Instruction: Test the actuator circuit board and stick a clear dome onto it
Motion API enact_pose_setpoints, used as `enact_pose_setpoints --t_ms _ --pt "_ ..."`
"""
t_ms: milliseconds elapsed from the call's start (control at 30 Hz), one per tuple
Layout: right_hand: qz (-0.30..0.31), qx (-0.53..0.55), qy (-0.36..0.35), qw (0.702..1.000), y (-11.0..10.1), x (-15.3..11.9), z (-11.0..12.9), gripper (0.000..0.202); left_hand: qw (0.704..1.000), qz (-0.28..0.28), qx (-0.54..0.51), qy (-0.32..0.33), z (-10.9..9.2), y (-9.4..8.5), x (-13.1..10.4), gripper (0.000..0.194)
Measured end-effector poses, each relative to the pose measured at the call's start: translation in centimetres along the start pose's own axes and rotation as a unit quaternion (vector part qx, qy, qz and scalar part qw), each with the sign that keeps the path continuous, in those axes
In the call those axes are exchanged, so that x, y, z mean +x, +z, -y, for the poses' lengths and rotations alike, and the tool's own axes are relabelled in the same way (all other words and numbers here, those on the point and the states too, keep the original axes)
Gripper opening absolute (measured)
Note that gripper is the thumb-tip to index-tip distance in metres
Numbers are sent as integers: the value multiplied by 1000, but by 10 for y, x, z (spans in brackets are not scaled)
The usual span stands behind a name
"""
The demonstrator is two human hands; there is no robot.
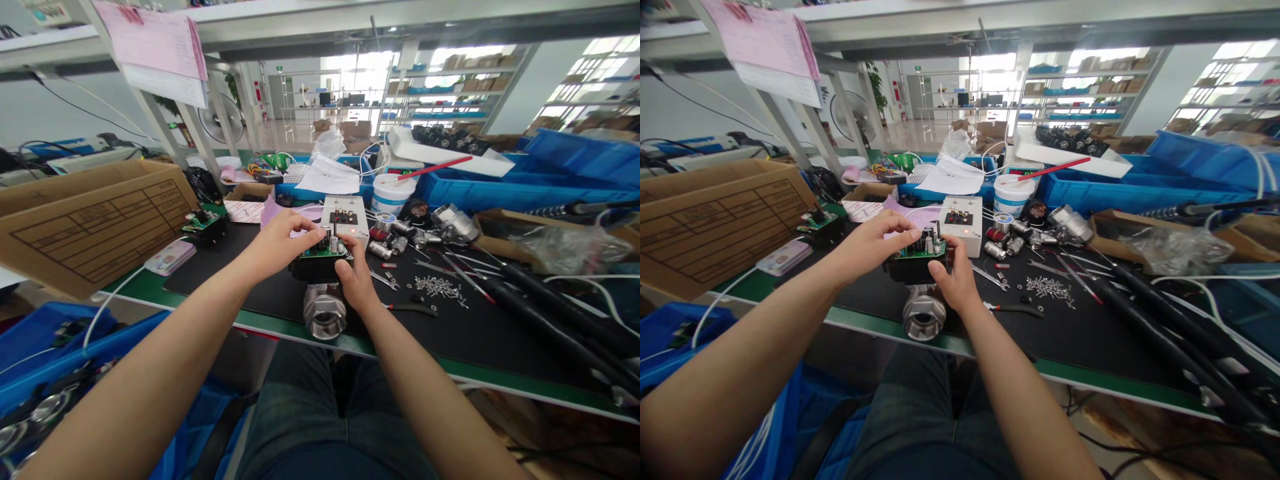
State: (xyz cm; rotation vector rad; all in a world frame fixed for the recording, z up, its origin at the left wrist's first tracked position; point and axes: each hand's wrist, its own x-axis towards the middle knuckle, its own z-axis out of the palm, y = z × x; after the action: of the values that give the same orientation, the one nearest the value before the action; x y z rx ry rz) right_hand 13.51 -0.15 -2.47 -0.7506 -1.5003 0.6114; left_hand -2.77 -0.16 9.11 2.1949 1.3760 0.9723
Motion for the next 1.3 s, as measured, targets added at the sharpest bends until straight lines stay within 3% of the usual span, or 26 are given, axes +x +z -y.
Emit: enact_pose_setpoints --t_ms 1000,1300 --pt "-3 -7 -7 1000 -1 0 -2 65 996 49 58 53 -1 1 6 20" --pt "-1 0 -15 1000 -1 1 0 65 998 -4 54 28 4 -3 4 29"
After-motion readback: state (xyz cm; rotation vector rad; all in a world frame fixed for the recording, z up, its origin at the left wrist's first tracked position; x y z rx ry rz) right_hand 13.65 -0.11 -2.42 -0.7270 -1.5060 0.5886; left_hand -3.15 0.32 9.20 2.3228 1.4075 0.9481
